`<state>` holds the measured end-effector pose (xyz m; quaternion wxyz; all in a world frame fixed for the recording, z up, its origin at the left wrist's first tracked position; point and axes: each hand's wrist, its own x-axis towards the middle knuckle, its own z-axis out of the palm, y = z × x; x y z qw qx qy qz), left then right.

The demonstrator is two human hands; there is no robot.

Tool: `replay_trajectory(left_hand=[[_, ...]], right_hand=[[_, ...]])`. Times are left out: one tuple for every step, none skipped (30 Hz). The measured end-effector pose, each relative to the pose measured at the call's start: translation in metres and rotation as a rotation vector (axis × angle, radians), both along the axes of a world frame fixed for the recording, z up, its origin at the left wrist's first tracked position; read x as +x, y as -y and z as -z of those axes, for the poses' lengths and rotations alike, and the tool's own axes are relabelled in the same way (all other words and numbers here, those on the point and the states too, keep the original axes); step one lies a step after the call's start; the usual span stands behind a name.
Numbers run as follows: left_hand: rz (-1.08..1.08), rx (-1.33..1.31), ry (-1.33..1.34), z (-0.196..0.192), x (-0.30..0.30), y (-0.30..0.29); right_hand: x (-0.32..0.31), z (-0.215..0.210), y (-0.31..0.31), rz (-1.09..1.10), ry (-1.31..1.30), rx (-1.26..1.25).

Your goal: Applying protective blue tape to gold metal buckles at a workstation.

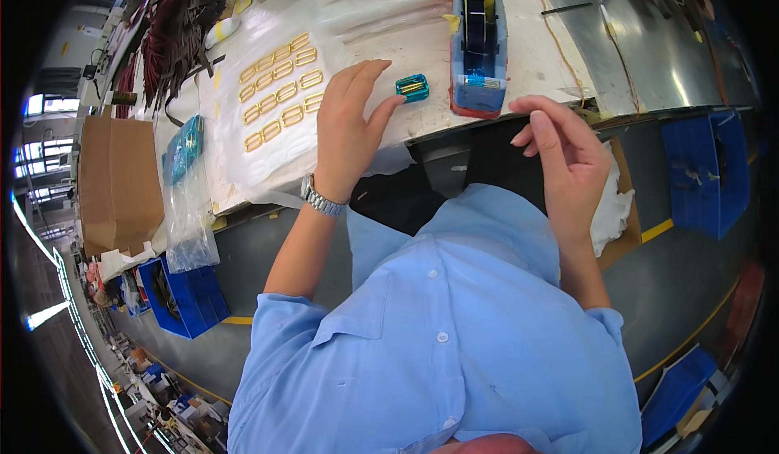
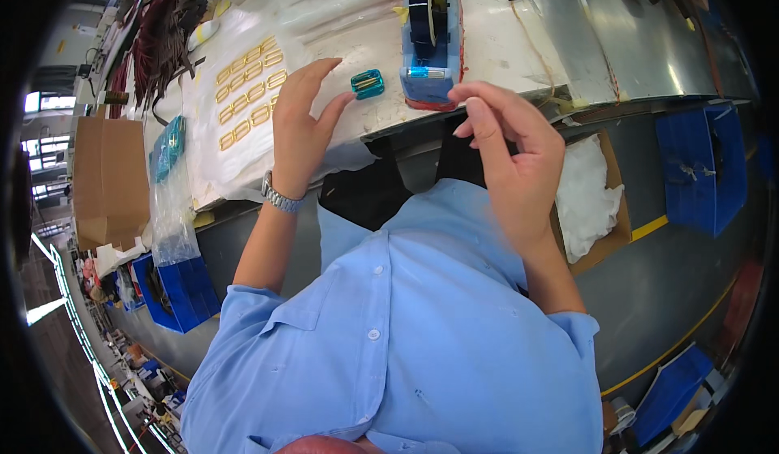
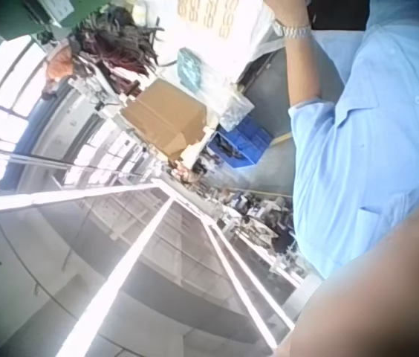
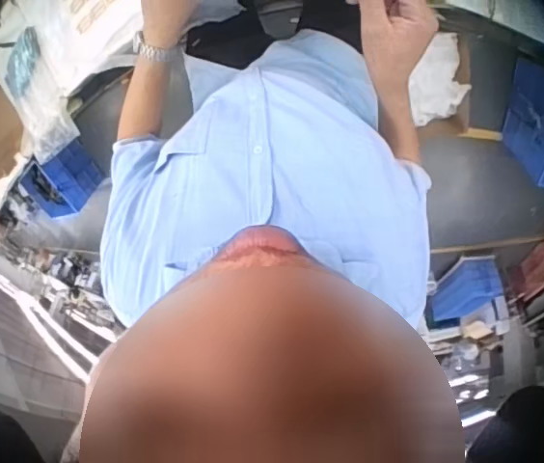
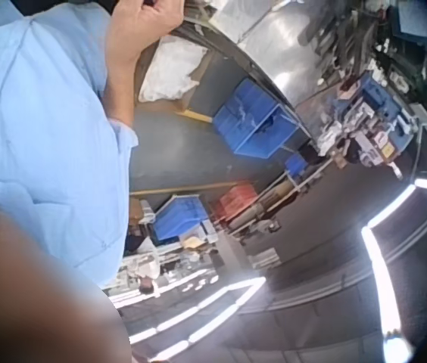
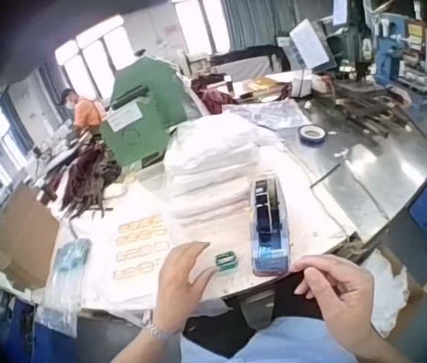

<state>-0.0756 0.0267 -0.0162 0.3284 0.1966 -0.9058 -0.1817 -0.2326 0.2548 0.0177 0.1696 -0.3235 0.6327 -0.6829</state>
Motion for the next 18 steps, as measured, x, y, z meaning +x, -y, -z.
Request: replay_trajectory(left_hand=[[-0.035, -0.016, -0.035, -0.007, 0.008, 0.002], [-0.073, -0.038, -0.068, -0.012, 0.019, 0.007], [-0.090, -0.023, -0.122, -0.016, 0.033, 0.018], [-0.113, -0.037, -0.114, -0.020, 0.049, 0.030], [-0.200, -0.016, -0.110, -0.025, 0.065, 0.042], [-0.286, 0.004, -0.110, -0.030, 0.079, 0.052], [-0.303, -0.007, -0.108, -0.033, 0.094, 0.065], [-0.353, -0.010, 0.050, -0.031, 0.110, 0.076], [-0.393, -0.009, 0.209, -0.029, 0.122, 0.083], [-0.398, -0.011, 0.207, -0.026, 0.130, 0.087], [-0.314, -0.083, 0.298, -0.023, 0.133, 0.088], [-0.225, -0.154, 0.386, -0.020, 0.134, 0.090], [-0.150, -0.186, 0.381, -0.018, 0.134, 0.090], [-0.134, -0.178, 0.371, -0.019, 0.129, 0.090], [-0.080, -0.243, 0.378, -0.020, 0.122, 0.089], [-0.027, -0.309, 0.381, -0.020, 0.115, 0.089], [-0.007, -0.298, 0.364, -0.017, 0.111, 0.089], [0.005, -0.306, 0.411, -0.017, 0.109, 0.092]], right_hand=[[-0.009, 0.000, 0.006, 0.039, -0.068, 0.003], [-0.018, 0.000, 0.013, 0.075, -0.133, -0.001], [-0.020, -0.004, 0.019, 0.096, -0.140, 0.062], [-0.028, 0.000, 0.023, 0.092, -0.159, 0.103], [-0.031, 0.004, 0.026, 0.071, -0.148, 0.189], [-0.035, 0.007, 0.030, 0.051, -0.140, 0.274], [-0.038, 0.008, 0.035, 0.033, -0.140, 0.264], [-0.040, 0.009, 0.039, -0.016, -0.106, 0.354], [-0.042, 0.011, 0.043, -0.058, -0.071, 0.447], [-0.044, 0.013, 0.047, -0.062, -0.073, 0.444], [-0.045, 0.017, 0.050, -0.094, -0.060, 0.412], [-0.048, 0.018, 0.052, -0.123, -0.048, 0.382], [-0.049, 0.016, 0.053, -0.115, -0.052, 0.388], [-0.048, 0.011, 0.054, -0.120, -0.029, 0.411], [-0.047, 0.007, 0.056, -0.122, -0.006, 0.435], [-0.047, 0.007, 0.059, -0.102, -0.013, 0.447], [-0.047, 0.010, 0.061, -0.133, 0.014, 0.366], [-0.049, 0.012, 0.062, -0.165, 0.038, 0.283]])
